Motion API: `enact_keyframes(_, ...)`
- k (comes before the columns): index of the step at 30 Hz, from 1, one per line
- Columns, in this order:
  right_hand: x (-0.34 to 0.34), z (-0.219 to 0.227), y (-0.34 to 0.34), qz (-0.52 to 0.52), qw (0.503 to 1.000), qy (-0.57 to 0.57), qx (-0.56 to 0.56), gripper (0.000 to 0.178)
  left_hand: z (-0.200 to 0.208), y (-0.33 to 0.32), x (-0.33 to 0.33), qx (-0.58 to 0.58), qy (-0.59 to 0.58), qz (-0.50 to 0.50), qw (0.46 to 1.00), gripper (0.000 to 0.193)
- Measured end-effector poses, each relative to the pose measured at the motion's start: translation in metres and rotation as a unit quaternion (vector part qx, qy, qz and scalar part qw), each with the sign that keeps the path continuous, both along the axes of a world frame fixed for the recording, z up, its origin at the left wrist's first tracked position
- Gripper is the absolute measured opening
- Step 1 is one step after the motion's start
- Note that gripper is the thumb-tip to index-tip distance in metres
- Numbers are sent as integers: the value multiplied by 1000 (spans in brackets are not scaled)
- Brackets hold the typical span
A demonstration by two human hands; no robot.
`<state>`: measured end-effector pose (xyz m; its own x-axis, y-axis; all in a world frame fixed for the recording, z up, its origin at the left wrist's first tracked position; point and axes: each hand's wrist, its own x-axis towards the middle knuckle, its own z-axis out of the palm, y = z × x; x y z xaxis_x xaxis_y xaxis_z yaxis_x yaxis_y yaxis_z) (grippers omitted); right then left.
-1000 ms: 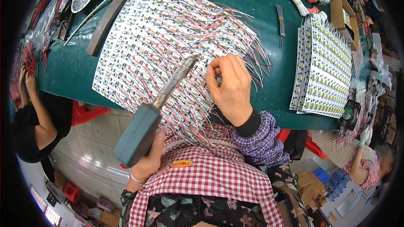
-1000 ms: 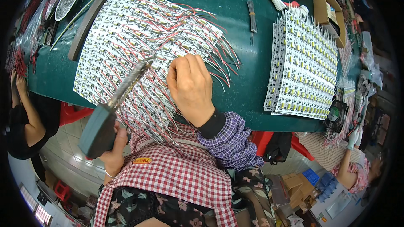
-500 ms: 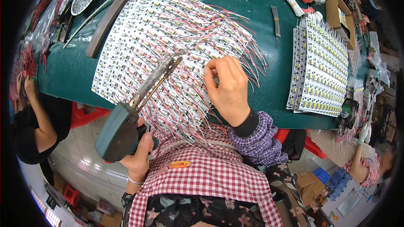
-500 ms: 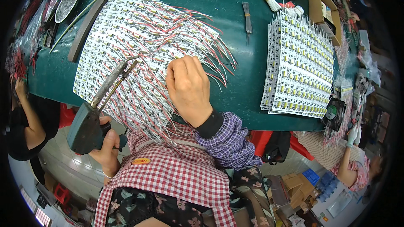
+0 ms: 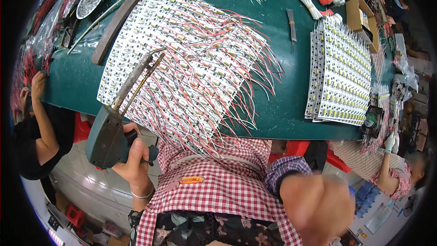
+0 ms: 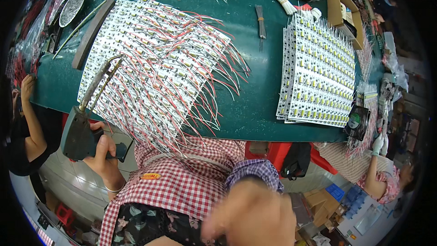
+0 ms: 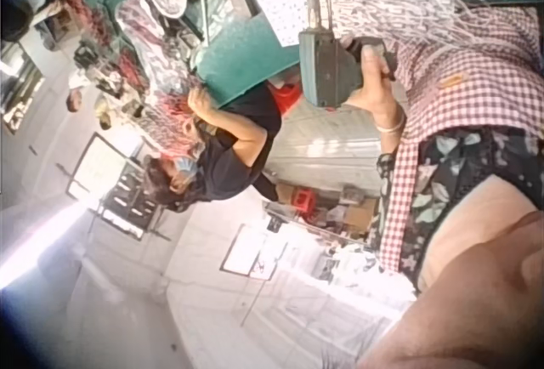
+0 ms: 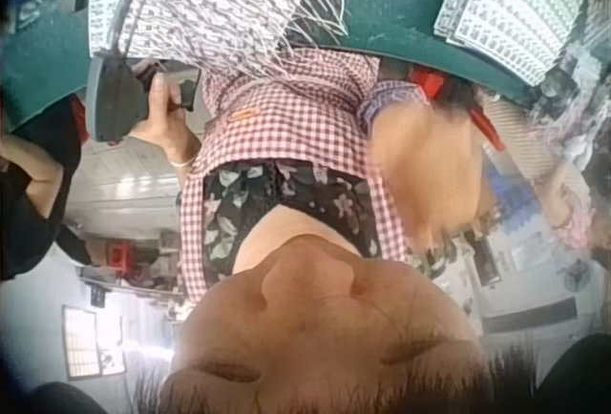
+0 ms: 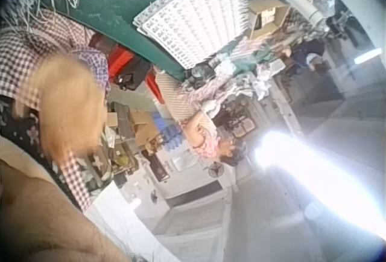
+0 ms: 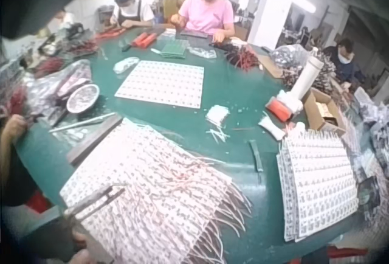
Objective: The recorder uses a soldering iron to attach wires to LED panel components at a factory assembly line station.
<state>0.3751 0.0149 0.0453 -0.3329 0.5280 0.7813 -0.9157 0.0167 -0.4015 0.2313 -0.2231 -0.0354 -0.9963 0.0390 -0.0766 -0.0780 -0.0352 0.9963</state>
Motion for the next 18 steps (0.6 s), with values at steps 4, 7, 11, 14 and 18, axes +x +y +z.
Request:
enact_keyframes(4,-43,24,4,188,971,148,19,27,-2,4,2,23,29,11,999,51)
enact_keyframes(7,-54,32,2,218,970,105,23,31,-1,-1,4,41,27,10,999,55)
enact_keyframes(11,-52,32,-2,210,971,110,13,33,-4,-4,6,34,24,6,999,52)
enact_keyframes(14,-47,29,-1,205,972,113,25,34,-1,1,5,31,29,-3,999,49)
enact_keyframes(18,-20,15,5,182,973,143,-12,27,4,8,6,15,45,-16,999,50)
